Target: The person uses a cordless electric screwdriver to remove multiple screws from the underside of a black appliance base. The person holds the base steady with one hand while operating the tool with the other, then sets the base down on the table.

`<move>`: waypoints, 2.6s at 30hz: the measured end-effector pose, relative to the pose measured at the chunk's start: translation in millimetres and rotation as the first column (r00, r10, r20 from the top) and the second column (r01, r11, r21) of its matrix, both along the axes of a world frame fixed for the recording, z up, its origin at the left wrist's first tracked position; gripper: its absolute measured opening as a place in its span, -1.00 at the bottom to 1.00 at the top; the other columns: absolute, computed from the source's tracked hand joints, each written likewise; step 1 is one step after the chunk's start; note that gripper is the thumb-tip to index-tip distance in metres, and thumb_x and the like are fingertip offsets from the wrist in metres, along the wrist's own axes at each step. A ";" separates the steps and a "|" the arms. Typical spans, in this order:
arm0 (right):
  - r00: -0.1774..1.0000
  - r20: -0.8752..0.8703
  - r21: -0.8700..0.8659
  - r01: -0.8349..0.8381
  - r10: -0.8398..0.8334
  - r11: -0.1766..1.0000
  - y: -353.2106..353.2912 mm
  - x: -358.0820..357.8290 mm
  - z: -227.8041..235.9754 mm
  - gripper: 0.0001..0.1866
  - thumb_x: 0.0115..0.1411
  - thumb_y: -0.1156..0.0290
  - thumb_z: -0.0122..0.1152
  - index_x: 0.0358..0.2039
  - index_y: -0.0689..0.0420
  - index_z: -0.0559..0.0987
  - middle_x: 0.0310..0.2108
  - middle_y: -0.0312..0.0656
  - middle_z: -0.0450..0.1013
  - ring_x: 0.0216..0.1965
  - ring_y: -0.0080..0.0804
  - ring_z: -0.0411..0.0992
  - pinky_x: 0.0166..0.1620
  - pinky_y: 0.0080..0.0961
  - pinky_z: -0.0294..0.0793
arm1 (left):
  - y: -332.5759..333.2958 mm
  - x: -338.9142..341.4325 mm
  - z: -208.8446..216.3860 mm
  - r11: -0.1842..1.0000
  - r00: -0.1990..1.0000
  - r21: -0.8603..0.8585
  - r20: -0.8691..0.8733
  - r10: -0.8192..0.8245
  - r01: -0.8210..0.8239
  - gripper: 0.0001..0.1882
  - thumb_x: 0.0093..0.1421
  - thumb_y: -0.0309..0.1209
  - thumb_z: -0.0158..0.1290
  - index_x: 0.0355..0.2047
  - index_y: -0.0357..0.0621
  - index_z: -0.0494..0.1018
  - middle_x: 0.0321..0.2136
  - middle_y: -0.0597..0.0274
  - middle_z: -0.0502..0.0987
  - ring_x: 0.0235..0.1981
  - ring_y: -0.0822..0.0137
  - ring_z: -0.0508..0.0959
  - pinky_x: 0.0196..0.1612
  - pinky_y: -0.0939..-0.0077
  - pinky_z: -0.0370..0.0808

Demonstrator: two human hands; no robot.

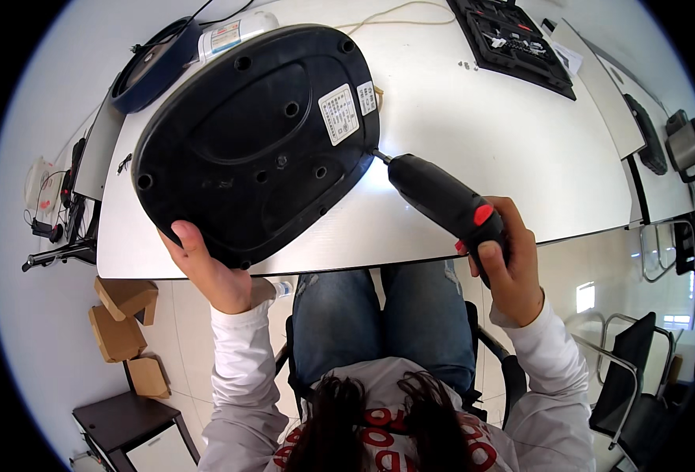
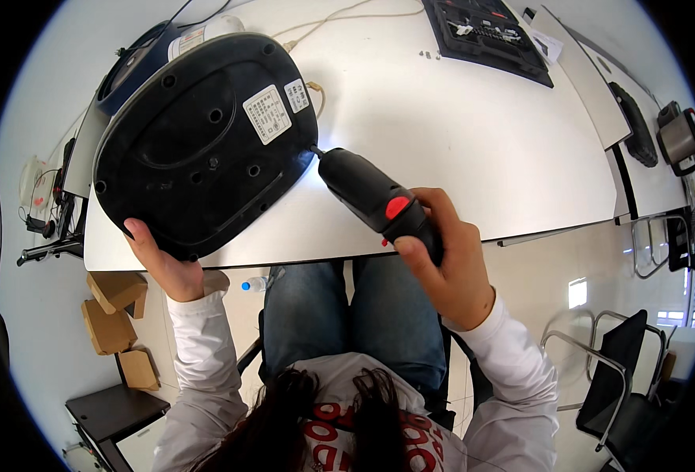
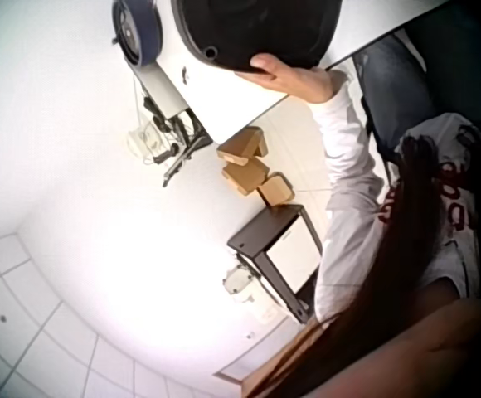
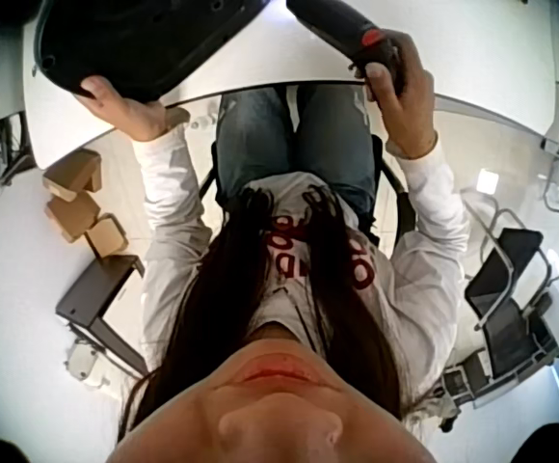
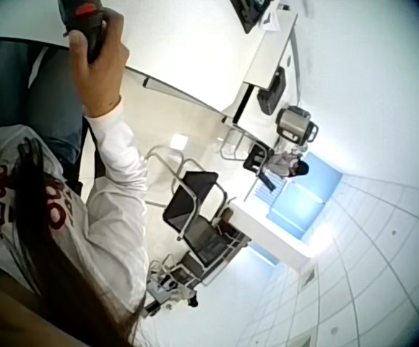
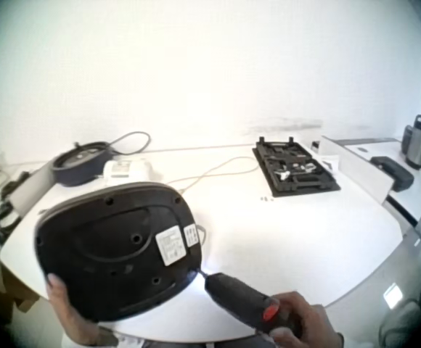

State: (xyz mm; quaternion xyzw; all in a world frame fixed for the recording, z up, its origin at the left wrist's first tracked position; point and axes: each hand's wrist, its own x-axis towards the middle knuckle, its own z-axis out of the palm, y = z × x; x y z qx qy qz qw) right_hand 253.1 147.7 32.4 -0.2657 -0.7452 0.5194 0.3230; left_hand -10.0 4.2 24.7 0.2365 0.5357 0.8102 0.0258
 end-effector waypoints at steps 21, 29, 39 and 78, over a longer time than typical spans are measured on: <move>1.000 -0.010 -0.079 -0.002 0.002 0.997 -3.2 -2.3 -0.9 -0.36 0.20 -0.15 -0.02 -0.10 0.26 0.30 -0.52 -0.18 0.39 -0.67 -0.67 0.25 -0.58 -0.74 0.24 | 2.4 -1.3 -5.1 0.998 0.998 0.018 0.028 0.060 -0.061 -0.29 0.22 0.03 -0.04 0.22 -0.15 0.10 0.16 0.16 0.24 0.12 0.24 0.33 0.15 0.44 0.31; 0.995 -0.095 -0.156 -0.012 -0.003 0.988 -3.7 -3.8 -1.2 -0.53 0.24 0.07 0.02 -0.09 0.25 0.32 -0.56 -0.27 0.44 -0.68 -0.67 0.27 -0.56 -0.71 0.26 | 1.9 -2.4 -5.0 0.999 0.999 0.037 0.031 0.028 -0.029 -0.31 0.23 0.03 -0.05 0.22 -0.15 0.12 0.16 0.18 0.25 0.13 0.24 0.32 0.16 0.44 0.29; 0.997 -0.071 -0.184 -0.002 -0.011 0.983 -6.0 -0.9 0.1 -0.55 0.22 0.11 0.05 -0.10 0.25 0.33 -0.54 -0.23 0.46 -0.64 -0.63 0.32 -0.53 -0.68 0.28 | 4.1 0.4 -5.4 0.998 0.998 0.053 0.048 0.030 -0.032 -0.32 0.21 0.02 -0.02 0.19 -0.14 0.16 0.14 0.19 0.28 0.11 0.24 0.34 0.15 0.43 0.30; 0.827 -0.511 -0.645 -0.189 -0.235 0.740 -65.1 42.6 5.8 -0.22 0.25 -0.20 -0.24 0.11 0.34 0.11 -0.35 -0.04 0.36 -0.79 -0.45 0.27 -0.72 -0.58 0.29 | -24.4 -40.1 -6.3 0.933 0.919 0.361 0.368 -0.139 -0.003 -0.42 0.24 0.01 -0.07 0.18 0.01 0.21 0.14 0.26 0.31 0.07 0.18 0.41 0.08 0.20 0.43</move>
